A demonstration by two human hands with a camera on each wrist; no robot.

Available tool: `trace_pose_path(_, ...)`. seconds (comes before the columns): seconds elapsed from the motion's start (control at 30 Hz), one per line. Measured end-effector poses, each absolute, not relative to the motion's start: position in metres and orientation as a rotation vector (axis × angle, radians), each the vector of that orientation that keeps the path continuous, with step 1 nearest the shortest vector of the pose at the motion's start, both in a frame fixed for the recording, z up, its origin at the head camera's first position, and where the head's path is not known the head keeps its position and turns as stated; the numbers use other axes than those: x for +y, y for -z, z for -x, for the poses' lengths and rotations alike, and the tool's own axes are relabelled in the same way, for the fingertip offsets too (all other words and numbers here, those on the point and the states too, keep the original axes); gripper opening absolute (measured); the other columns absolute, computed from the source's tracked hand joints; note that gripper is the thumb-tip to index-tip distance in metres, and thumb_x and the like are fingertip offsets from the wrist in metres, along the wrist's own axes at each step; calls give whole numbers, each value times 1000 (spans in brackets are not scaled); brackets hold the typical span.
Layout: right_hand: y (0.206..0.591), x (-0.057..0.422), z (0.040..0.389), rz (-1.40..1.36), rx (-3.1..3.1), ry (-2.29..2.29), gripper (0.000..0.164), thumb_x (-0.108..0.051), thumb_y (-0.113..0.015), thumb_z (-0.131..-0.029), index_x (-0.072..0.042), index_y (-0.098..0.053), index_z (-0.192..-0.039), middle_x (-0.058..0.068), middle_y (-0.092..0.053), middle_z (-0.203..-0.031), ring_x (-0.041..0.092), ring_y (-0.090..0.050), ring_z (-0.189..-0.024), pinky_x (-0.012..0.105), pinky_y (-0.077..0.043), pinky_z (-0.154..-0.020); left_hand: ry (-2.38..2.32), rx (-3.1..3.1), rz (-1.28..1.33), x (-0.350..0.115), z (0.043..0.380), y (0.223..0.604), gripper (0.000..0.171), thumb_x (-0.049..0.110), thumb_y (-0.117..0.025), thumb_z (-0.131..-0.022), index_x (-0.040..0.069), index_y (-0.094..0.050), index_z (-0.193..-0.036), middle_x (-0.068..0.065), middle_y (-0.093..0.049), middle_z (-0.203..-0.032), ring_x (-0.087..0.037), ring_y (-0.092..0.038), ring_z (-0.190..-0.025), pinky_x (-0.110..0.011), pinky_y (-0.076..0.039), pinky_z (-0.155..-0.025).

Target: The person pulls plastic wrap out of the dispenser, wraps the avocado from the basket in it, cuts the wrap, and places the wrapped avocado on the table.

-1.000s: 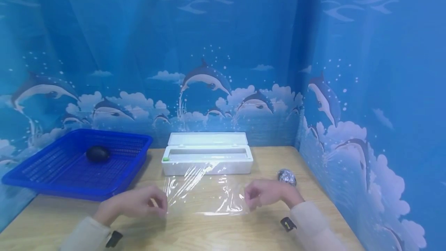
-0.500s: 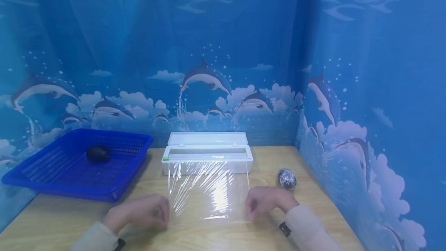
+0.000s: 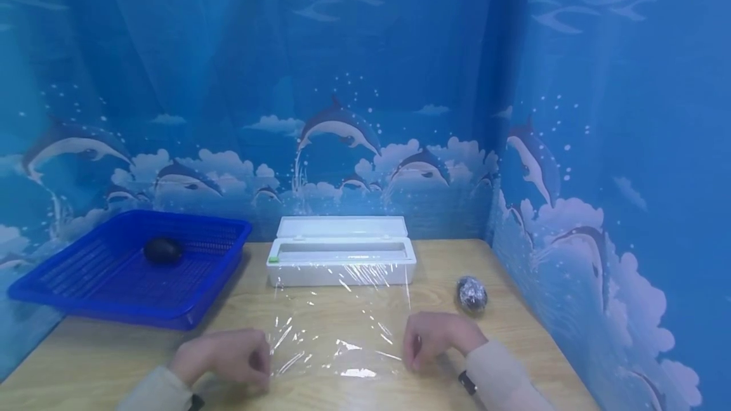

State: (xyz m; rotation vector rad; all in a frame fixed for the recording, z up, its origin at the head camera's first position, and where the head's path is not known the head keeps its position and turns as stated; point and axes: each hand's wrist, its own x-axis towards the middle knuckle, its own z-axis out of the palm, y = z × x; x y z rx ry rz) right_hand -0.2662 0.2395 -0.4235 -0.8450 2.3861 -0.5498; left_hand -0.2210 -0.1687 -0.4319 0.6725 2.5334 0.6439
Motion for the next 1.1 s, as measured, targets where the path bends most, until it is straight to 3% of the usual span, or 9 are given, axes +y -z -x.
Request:
trace_pose_path(0.4,419,246,265,814,2359,544,12,-6,-80,-82,-15,-79,-90,-8,-75,-83,-2,-60,-73,18,-52,-72,-655,2515,-740,-171,227,419,8,26,-81,-84,23,-74,-85,14,-66,-81,-1,-58,-74,-23,-52,-68)
trace_pose_path(0.7,400,257,288,1014,2523,615,12,-16,-69,-95,-8,-75,-101,-4,-73,-89,0,-61,-76,18,-53,-69,-670,2559,-861,-186,250,381,14,25,-73,-94,15,-75,-104,11,-67,-88,-2,-59,-80,-23,-51,-70)
trace_pose_path(0.87,386,259,303,751,2665,853,16,-12,-67,-98,1,-72,-106,12,-74,-95,18,-67,-79,29,-59,-66,-657,2655,-785,-196,266,357,12,23,-73,-95,18,-74,-105,9,-71,-93,-6,-64,-84,-25,-55,-73)
trace_pose_path(1.1,384,258,332,380,2838,1088,28,-12,-65,-99,8,-65,-119,26,-71,-111,29,-71,-90,40,-64,-73,-563,2844,-677,-222,291,323,21,22,-72,-97,12,-75,-115,-2,-76,-107,-18,-70,-96,-41,-62,-83)
